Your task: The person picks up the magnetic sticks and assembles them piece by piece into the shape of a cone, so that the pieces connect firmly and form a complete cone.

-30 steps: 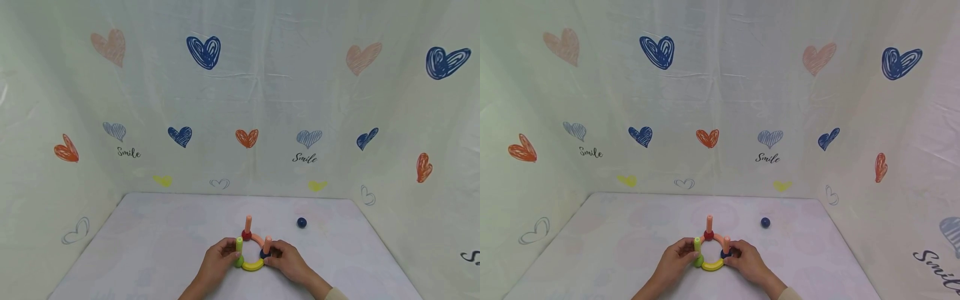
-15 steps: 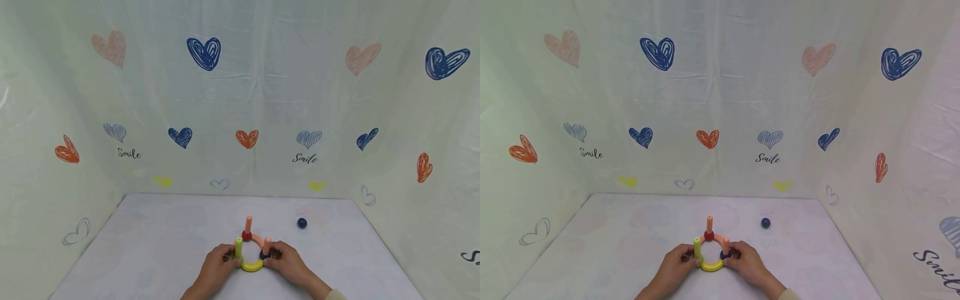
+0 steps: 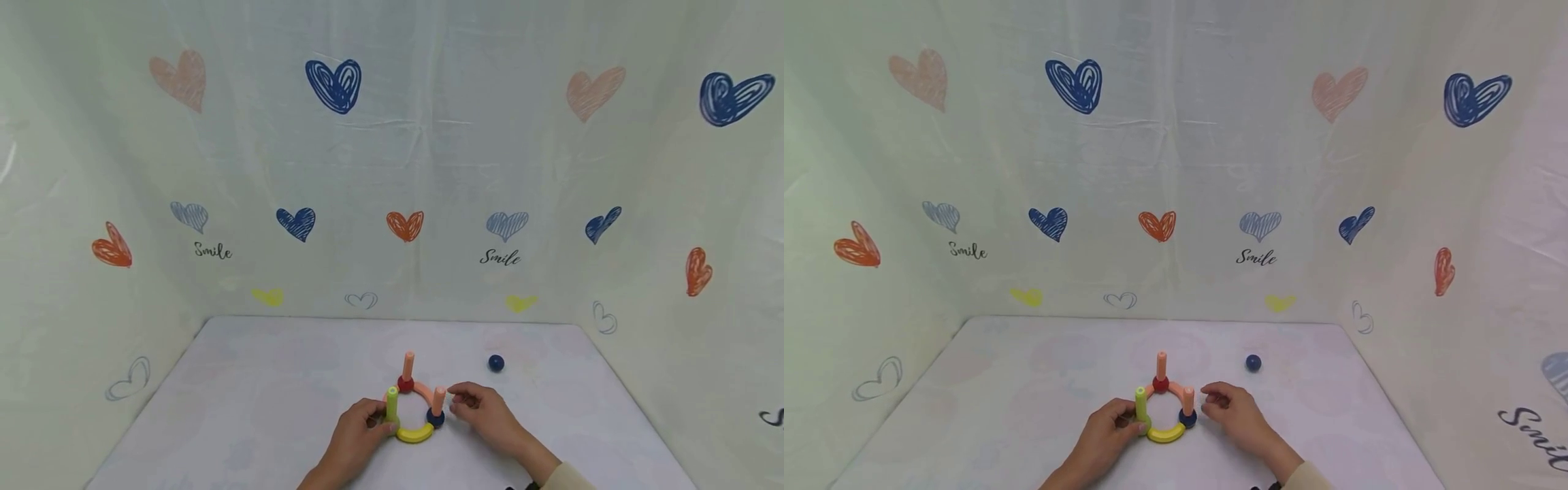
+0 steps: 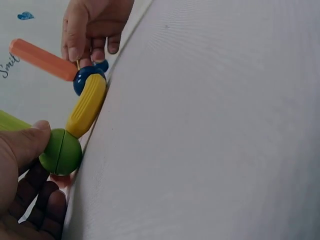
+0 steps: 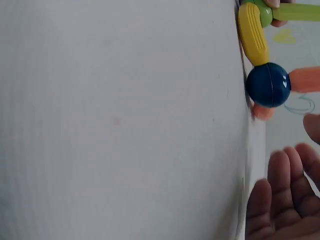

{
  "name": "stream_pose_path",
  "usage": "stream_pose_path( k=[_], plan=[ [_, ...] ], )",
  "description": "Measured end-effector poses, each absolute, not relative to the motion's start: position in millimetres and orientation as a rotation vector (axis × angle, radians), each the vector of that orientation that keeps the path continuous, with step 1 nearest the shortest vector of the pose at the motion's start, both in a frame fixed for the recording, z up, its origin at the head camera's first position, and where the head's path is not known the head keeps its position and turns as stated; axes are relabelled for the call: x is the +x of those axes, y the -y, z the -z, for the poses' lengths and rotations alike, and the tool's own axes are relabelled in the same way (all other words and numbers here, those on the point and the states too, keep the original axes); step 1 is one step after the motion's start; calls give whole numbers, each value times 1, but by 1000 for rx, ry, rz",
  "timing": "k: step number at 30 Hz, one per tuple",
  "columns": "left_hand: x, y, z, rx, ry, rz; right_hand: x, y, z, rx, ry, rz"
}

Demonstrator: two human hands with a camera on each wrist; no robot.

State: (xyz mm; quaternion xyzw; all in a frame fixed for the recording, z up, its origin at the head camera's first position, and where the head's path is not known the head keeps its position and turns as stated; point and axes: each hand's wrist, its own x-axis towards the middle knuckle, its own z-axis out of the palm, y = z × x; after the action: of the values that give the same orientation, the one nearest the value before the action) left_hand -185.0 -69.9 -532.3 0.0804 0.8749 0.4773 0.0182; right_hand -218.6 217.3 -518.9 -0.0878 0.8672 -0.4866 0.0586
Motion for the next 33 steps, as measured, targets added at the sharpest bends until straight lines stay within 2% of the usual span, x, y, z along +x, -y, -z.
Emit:
stream_pose_path(
  k=[5,10,19,33],
  plan=[
    [-185,69,533,239,-2717,-1483,-234,-237,514,85,-2882,1545],
    [-186,69,534,215,-2701,-1477,-248,-265,512,213,-3000,1485],
    [-186,69,534,228,-2682,-1488,-269,-287,523,137,-2953,1301],
    [-186,69,536,236,-2685,-1472,-272,-288,524,79,-2986,1204]
  ],
)
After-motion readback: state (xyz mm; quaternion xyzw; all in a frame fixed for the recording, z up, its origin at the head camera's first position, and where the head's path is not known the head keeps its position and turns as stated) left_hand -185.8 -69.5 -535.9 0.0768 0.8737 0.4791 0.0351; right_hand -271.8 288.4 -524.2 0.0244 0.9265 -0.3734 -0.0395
